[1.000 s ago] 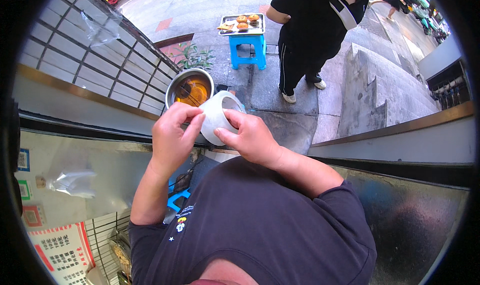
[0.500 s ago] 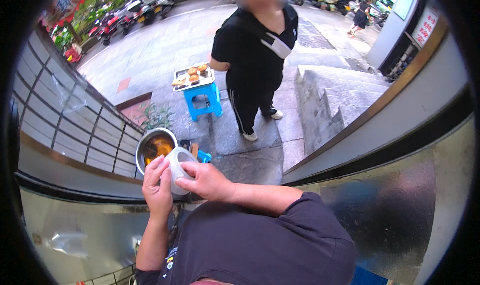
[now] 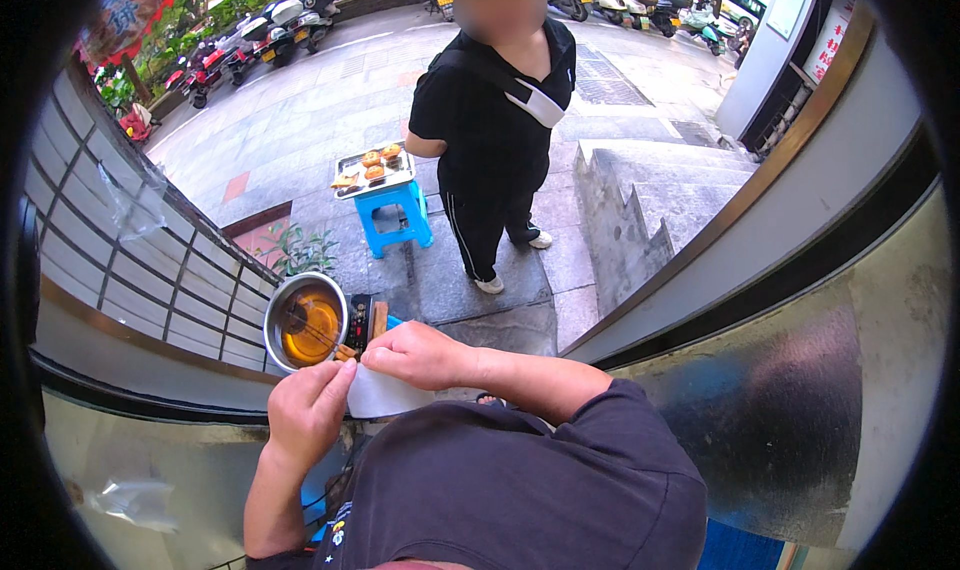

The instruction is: The person tears off strips of clear tape and applies them to the glass door of a display freezer to repair a broken frame. They use scissors to cut the tape and press it along the edges to secure the glass.

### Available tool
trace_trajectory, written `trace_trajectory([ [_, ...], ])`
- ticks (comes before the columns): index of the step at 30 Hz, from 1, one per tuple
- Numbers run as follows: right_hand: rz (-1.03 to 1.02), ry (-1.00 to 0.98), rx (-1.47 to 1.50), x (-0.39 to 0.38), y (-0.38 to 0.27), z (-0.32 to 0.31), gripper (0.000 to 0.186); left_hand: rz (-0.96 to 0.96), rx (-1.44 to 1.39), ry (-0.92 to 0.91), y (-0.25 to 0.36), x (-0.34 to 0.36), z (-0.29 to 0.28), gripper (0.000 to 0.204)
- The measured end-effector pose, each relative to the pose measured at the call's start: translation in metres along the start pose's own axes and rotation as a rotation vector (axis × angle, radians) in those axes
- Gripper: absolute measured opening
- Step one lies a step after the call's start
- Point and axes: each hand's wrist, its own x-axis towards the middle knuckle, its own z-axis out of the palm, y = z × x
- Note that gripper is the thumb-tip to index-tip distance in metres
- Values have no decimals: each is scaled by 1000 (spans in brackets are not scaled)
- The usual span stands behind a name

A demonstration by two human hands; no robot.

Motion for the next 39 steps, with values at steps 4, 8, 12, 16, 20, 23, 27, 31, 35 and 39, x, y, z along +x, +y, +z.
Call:
trace_trajectory([
  [4, 82, -107, -4, 2, 2, 0, 50, 171, 106, -114, 2, -3, -11, 32],
  [8, 113, -194, -37, 10, 4, 1, 59, 358, 262, -167, 4, -2, -14, 25],
  [12, 120, -260, -88, 20, -1, 2, 65, 393, 283, -259, 5, 6, -22, 16],
  [16, 103, -352, -148, 31, -7, 4, 69, 332, 209, -363, 3, 14, -28, 8],
  [20, -125, -413, -344, 39, 4, -3, 45, 301, 169, -333, -7, 11, -15, 10],
  [23, 129, -464, -40, 47, 13, 1, 64, 265, 87, -302, -12, 1, -5, 9],
  [27, 243, -413, 26, 45, 16, -1, 71, 206, -81, -374, -9, -10, -2, 15],
  [31, 293, -377, 18, 46, 13, -6, 77, -19, -224, -221, -15, -16, -3, 18],
  [35, 287, -359, 126, 46, 16, -5, 76, -213, -314, -104, -5, -25, 9, 56],
  [39, 285, -364, 138, 48, 21, -4, 71, -247, -326, -45, 10, -35, 28, 69],
])
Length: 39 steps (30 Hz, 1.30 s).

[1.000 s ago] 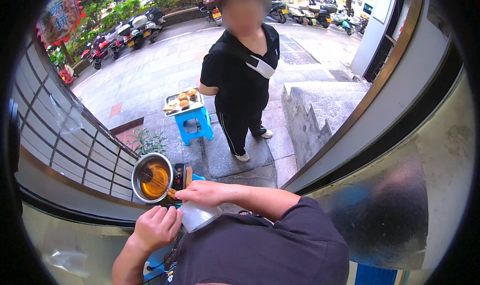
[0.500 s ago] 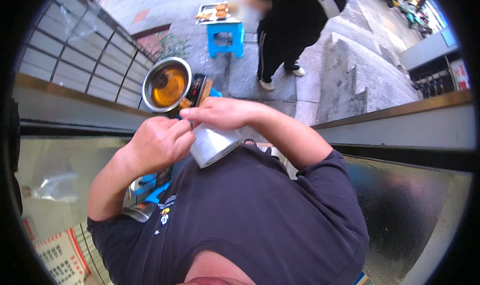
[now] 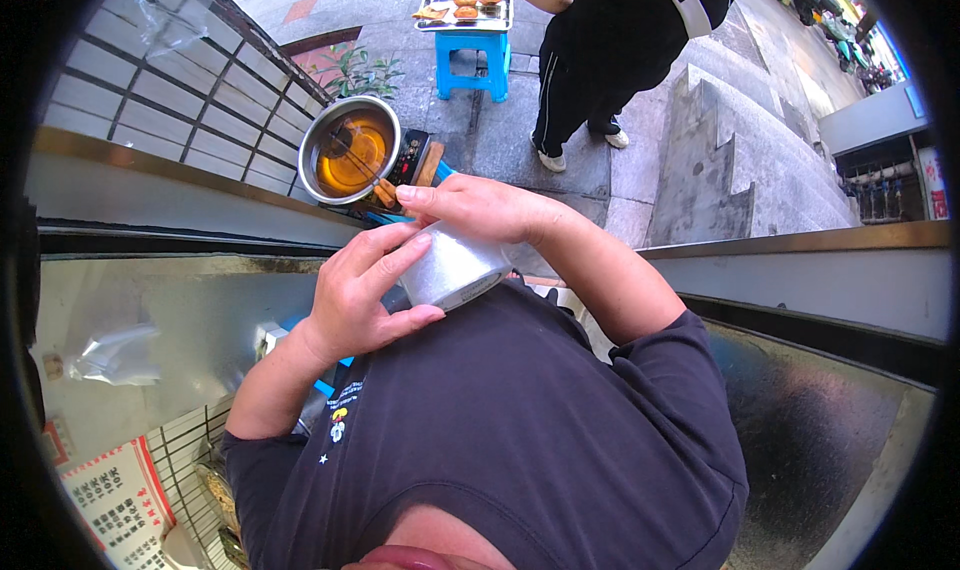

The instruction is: The person tears off strips of clear tape and applies them to the glass door of a display freezer to repair a broken frame. They use scissors to cut the tape and press it along the edges to secure the glass.

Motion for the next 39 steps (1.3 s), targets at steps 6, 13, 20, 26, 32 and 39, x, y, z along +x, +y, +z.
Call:
trace_trajectory([
  [6, 14, 58, -104, 0, -2, 0, 72, 43, 72, 98, 5, 1, 3, 52],
  [13, 71, 88, -112, 0, -4, 6, 81, -33, 221, 109, 26, 18, 3, 47],
  [20, 47, 180, -100, -10, -1, 11, 78, -55, 278, 140, 33, 16, 17, 52],
  [26, 46, 242, -226, -15, -5, 14, 81, 1, 384, 151, 33, 16, 20, 54],
  [32, 33, 251, -169, -17, 0, 14, 80, 39, 350, 192, 29, 11, 24, 47],
  [39, 28, 278, -208, -18, -5, 15, 79, 184, 412, 237, 25, 16, 24, 30],
])
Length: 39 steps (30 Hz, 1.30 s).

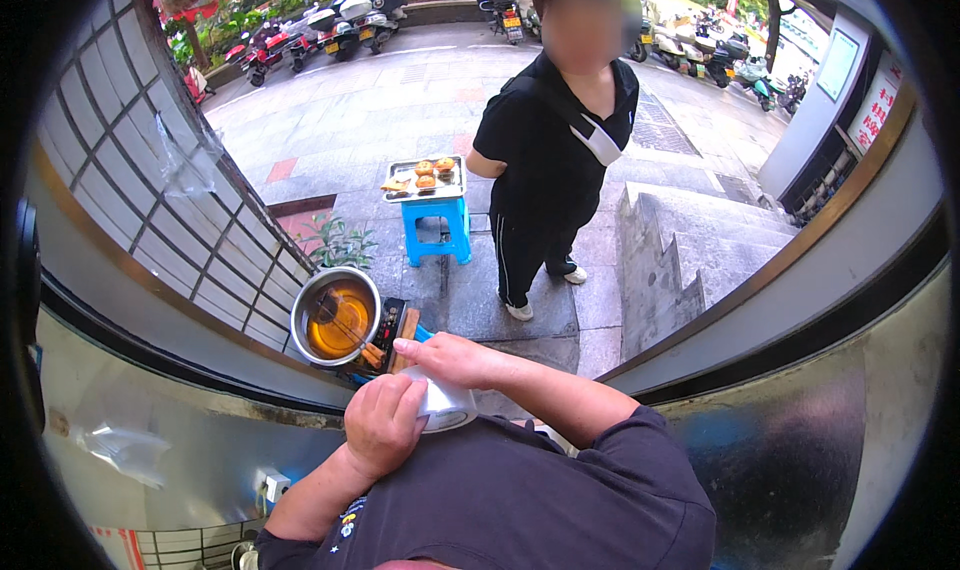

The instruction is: The person tears off strips of clear tape and applies them to the glass door of a display freezer to repair a broken frame. They use scissors to cut the tape and press it along the edges to secure the glass.

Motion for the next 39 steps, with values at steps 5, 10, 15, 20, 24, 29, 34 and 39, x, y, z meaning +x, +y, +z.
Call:
trace_trajectory([
  [5, -92, 55, -77, -4, -8, -2, 73, 6, 15, 16, -2, 2, -1, 19],
  [10, -107, 87, 527, -15, -8, 5, 45, -48, 65, 103, -22, -6, -5, 36],
  [15, -317, 197, 598, -21, -12, 10, 39, -475, -258, 238, -32, -6, -12, 32],
  [20, -435, 212, 679, -13, -16, 36, 46, -941, -1260, 310, -19, 1, -5, 45],
  [24, -445, 193, 682, -7, -17, 53, 44, -1020, -1316, 267, -24, 4, -4, 47],
  [29, -391, 145, 642, -4, -18, 54, 41, -1051, -1380, 342, -30, 4, -5, 45],
  [34, -223, 216, 63, -17, -21, 33, 30, -1072, -1283, 189, -33, -3, -12, 38],
  [39, -702, 610, -479, -16, -20, 7, 12, -1117, -1291, 31, -35, -8, -24, 36],
])
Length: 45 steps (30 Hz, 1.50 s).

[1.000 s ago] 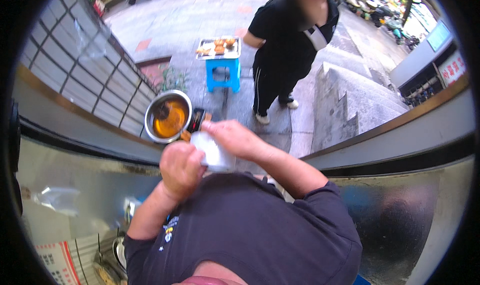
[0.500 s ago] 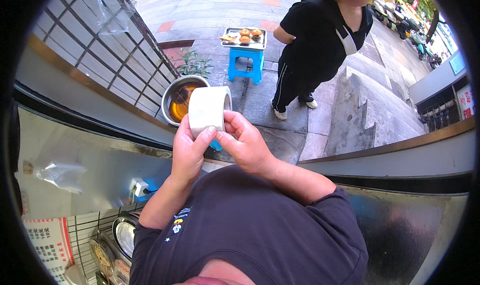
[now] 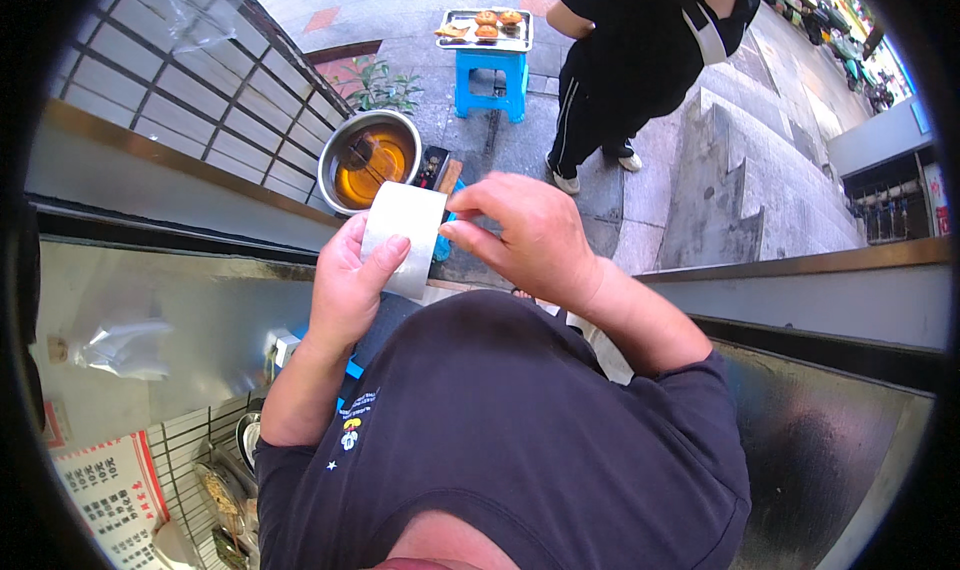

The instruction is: The person tears off strips of clear tape and applies them to the glass door of a display freezer to repair a broken frame. They use scissors to cut the tape and press it along the edges to secure the glass.

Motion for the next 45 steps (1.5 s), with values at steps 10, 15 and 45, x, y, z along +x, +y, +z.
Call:
trace_trajectory([
  [10, -379, -328, -10, 19, 12, -17, 14, -166, 214, -187, 9, -6, -3, 42],
  [15, -407, -447, -50, 17, 8, -17, 16, -265, 204, -251, 4, -9, -7, 47],
  [45, -228, -636, 249, 4, 27, 0, 13, -471, 142, -448, -11, -8, -12, 47],
])
